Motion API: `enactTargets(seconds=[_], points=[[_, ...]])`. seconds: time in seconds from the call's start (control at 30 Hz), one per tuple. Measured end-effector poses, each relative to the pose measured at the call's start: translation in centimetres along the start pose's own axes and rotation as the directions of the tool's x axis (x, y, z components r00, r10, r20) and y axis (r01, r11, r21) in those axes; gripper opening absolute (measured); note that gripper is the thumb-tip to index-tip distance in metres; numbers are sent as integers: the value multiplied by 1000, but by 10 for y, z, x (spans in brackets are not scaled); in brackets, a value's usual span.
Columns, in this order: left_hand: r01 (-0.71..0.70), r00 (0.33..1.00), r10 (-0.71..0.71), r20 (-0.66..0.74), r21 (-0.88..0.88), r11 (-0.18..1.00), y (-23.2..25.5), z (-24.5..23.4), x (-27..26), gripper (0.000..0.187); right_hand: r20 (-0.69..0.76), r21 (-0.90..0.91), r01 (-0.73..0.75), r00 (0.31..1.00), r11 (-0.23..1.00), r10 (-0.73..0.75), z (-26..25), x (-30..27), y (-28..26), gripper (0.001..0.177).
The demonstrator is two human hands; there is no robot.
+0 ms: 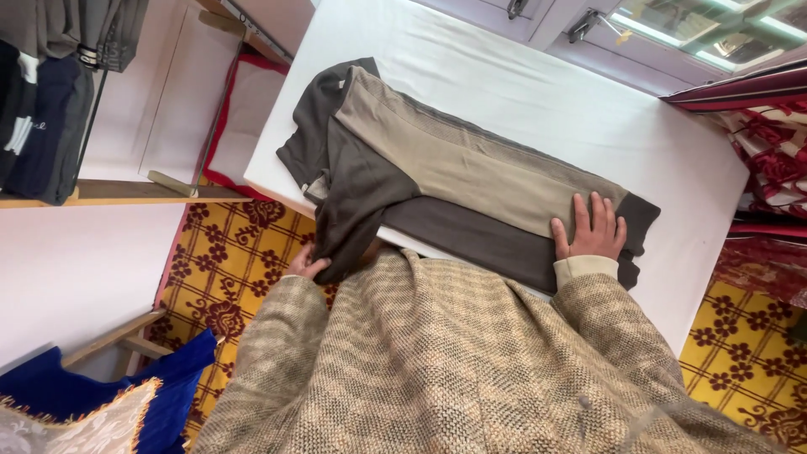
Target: Folding a beige and brown sweater on a flat surface and then placing it on a nearby shelf.
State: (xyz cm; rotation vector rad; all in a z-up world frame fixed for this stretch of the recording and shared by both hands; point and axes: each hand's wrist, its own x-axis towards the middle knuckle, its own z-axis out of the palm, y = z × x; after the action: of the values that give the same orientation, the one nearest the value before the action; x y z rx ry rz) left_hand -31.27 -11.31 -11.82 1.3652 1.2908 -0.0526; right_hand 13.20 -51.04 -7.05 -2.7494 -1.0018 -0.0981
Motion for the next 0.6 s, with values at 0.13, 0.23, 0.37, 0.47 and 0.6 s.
enactTargets(seconds=[0.13,0.23,0.37,0.47,0.6], points=[[187,959,-242,149,313,931,67,-26,-47,59,-2,1,17,1000,1000,-17,1,0,0,62],[416,837,-531,135,472,777,196,-15,-144,49,3,24,7,1000,1000,-7,-1,0,0,61],[256,829,-548,110,797,547,183,-50,-139,39,-29,16,-1,1000,1000,2,5,0,0,62],[145,925,-284,254,454,879,166,-85,-126,22,-35,6,-2,999,1000,3,5,-1,6,62],[-539,786,405,468,197,819,264,-76,-153,16,-47,17,18,999,1000,-17,8,-1,7,62]])
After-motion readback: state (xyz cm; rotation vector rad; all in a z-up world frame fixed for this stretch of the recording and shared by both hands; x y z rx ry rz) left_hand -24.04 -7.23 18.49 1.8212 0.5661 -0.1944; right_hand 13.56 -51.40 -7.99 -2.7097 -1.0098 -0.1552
